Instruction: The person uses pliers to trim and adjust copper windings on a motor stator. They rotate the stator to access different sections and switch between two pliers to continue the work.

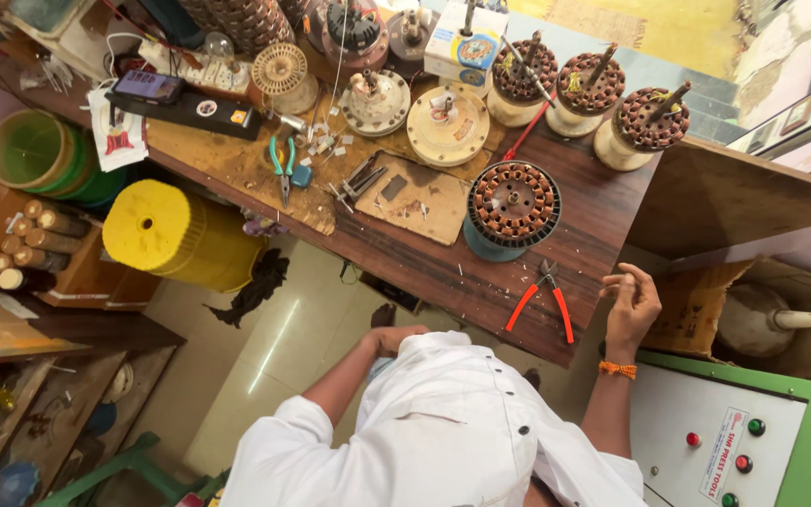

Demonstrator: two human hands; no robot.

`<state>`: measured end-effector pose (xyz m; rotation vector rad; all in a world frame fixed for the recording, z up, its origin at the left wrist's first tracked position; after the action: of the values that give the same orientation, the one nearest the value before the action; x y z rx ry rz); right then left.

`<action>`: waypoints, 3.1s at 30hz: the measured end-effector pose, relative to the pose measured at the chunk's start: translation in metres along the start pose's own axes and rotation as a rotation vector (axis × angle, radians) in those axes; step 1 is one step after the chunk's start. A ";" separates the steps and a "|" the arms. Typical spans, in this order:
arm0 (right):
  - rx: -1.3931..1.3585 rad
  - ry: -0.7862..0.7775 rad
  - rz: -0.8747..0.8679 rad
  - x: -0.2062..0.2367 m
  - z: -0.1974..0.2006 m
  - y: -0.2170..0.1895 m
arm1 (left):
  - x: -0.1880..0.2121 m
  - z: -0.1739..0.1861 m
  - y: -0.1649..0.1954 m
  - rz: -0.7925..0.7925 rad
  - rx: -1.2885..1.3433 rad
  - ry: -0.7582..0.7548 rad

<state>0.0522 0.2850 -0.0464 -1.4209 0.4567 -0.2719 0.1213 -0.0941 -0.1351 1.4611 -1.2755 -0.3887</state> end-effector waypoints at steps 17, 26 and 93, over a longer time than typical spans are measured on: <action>-0.010 0.072 0.006 0.013 0.041 0.003 | -0.038 0.003 0.017 -0.107 -0.271 -0.039; -0.067 0.114 -0.026 0.025 0.046 0.005 | -0.041 -0.004 0.021 -0.098 -0.284 -0.040; -0.045 0.204 0.251 0.017 0.064 -0.052 | -0.114 -0.038 0.067 -0.177 -0.507 -0.113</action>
<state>0.1007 0.3269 0.0077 -1.3690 0.8060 -0.2046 0.0773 0.0336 -0.1088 1.1287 -1.0366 -0.8567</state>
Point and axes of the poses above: each hand's wrist, its own x-axis away from the middle knuckle, its own z-axis out of the back of the hand, y = z × x, the point moved 6 cm from there along -x, towards the middle knuckle, and after that the axes turned 3 degrees about -x, right-handed, at the moved point
